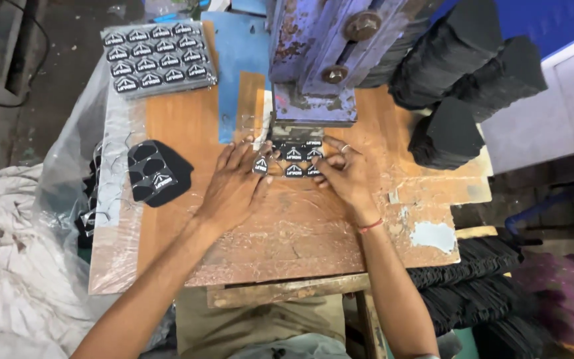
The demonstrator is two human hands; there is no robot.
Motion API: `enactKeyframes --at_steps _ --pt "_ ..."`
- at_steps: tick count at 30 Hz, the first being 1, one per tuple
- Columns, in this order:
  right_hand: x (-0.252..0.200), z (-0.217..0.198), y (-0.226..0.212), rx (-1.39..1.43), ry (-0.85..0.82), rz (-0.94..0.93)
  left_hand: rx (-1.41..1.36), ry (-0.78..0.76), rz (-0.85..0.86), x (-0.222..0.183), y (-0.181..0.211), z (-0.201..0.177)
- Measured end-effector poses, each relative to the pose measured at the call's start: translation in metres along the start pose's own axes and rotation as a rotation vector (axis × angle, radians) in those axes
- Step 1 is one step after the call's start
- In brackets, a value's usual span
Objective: Stamping or pressing labels onto black fabric pieces using a manual press machine.
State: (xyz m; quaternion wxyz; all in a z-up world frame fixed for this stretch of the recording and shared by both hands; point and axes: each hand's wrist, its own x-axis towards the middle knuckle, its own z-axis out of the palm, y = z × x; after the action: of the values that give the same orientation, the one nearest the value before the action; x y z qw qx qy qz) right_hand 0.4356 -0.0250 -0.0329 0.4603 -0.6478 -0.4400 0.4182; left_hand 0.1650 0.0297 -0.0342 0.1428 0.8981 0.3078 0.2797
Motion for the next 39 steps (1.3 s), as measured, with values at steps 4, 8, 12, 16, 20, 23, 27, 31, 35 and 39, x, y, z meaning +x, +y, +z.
enactKeyframes --at_steps 4,8,12,16,20,23,27,31,35,39 --pt "-0.011 0.003 -0.009 0.013 -0.020 -0.054 -0.003 0.002 0.019 -0.003 0.004 -0.002" --pt "-0.008 0.003 -0.011 -0.005 -0.015 -0.034 0.030 -0.025 0.004 -0.002 0.004 -0.002" --pt "-0.008 0.004 -0.015 -0.001 -0.022 -0.044 0.005 -0.009 0.017 0.002 0.006 -0.006" --pt "-0.008 0.004 -0.011 0.011 -0.018 -0.026 -0.009 -0.026 -0.006 0.001 0.009 -0.007" --pt "-0.009 0.004 -0.017 -0.008 -0.014 -0.033 0.010 -0.022 0.010 0.002 0.008 -0.006" --pt "-0.008 0.004 -0.011 0.015 -0.009 -0.058 0.007 -0.008 -0.002 0.004 0.009 -0.008" --pt "-0.018 0.000 -0.012 0.000 -0.022 -0.084 -0.001 0.016 0.015 0.000 0.005 -0.015" --pt "-0.070 -0.009 -0.047 -0.172 -0.017 -0.134 0.008 0.051 0.013 -0.002 -0.015 -0.069" --pt "-0.127 -0.032 -0.020 -0.230 0.107 -0.061 0.302 0.229 -0.251 -0.025 -0.068 -0.137" --pt "-0.151 -0.036 0.001 -0.277 0.185 -0.212 0.365 0.008 -0.421 -0.053 -0.089 -0.139"
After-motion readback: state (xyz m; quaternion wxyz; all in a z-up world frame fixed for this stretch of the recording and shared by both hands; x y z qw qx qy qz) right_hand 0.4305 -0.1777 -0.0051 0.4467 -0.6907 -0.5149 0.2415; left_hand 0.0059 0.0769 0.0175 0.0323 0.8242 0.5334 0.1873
